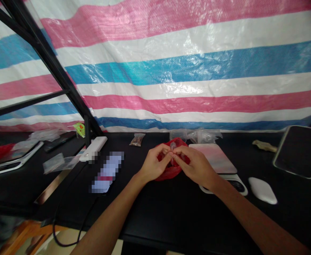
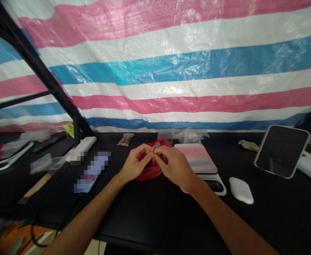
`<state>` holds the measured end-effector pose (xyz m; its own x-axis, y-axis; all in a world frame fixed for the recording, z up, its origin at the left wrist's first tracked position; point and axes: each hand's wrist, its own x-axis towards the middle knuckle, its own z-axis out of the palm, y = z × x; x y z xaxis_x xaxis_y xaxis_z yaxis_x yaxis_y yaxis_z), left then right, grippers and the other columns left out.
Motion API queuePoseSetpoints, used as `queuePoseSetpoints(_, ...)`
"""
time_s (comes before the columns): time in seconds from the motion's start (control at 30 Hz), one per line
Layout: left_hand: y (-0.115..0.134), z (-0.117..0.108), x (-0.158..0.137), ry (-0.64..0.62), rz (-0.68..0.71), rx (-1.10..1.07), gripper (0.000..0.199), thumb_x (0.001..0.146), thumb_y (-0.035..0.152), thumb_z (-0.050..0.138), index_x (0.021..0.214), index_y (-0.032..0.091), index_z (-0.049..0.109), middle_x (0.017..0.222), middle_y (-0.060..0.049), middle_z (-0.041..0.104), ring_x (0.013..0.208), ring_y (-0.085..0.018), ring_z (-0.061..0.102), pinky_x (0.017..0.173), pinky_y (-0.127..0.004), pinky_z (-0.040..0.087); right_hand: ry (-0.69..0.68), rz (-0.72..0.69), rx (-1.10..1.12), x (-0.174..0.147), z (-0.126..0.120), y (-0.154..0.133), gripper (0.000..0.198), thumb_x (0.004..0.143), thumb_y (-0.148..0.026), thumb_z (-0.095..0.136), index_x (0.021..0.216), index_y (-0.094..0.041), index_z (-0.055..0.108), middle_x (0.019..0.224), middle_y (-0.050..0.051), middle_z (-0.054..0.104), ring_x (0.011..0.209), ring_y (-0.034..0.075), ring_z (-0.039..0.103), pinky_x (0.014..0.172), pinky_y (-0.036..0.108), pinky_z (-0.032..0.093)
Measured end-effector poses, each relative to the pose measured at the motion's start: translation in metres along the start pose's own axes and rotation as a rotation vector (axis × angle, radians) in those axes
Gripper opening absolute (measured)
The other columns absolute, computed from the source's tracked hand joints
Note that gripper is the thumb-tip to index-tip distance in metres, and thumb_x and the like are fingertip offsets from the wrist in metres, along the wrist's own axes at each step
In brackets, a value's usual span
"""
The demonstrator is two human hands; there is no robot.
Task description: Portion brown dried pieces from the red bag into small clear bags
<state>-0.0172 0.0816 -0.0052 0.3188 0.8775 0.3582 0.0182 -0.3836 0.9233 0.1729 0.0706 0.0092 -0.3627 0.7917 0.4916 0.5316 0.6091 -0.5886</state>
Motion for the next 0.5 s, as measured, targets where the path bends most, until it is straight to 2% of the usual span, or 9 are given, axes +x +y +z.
queuePoseSetpoints(0.17, -0.0021, -0.0008, 0.0017, -0.026, -0.032, 0.0, 0.029, 0.099, 0.045, 0.059, 0.092, 0.016, 0.063, 0.079, -0.002, 0.066, 0.072, -0.013, 0.061, 0.072, -0.026, 0.049, -0.03, 0.013, 0.027, 0.0005, -0.0003, 0.0005, 0.011, 0.098, -0.026, 0.056, 0.097, -0.025, 0.067, 0.093, 0.0, 0.076, 0.083, 0.019, 0.069, 0.077, 0.031, 0.046)
queuePoseSetpoints(0.37, 0.0001, -0.0001, -0.001, -0.052, 0.107, 0.419, 0.014, 0.099, 0.026, 0.052, 0.088, 0.019, 0.057, 0.081, 0.001, 0.059, 0.07, -0.012, 0.052, 0.069, -0.026, 0.041, -0.001, 0.003, -0.191, -0.0013, 0.0042, 0.0014, 0.011, 0.091, -0.022, 0.06, 0.08, -0.024, 0.058, 0.072, -0.003, 0.066, 0.065, 0.017, 0.059, 0.066, 0.031, 0.037)
queuePoseSetpoints(0.5, 0.0034, -0.0054, -0.0002, -0.053, 0.197, 0.562, 0.012, 0.095, 0.017, 0.051, 0.083, 0.02, 0.052, 0.081, 0.002, 0.054, 0.071, -0.012, 0.049, 0.067, -0.025, 0.037, 0.045, -0.024, -0.297, -0.0008, 0.0026, 0.0021, 0.015, 0.092, -0.023, 0.058, 0.077, -0.024, 0.054, 0.069, -0.002, 0.064, 0.064, 0.018, 0.056, 0.066, 0.032, 0.035)
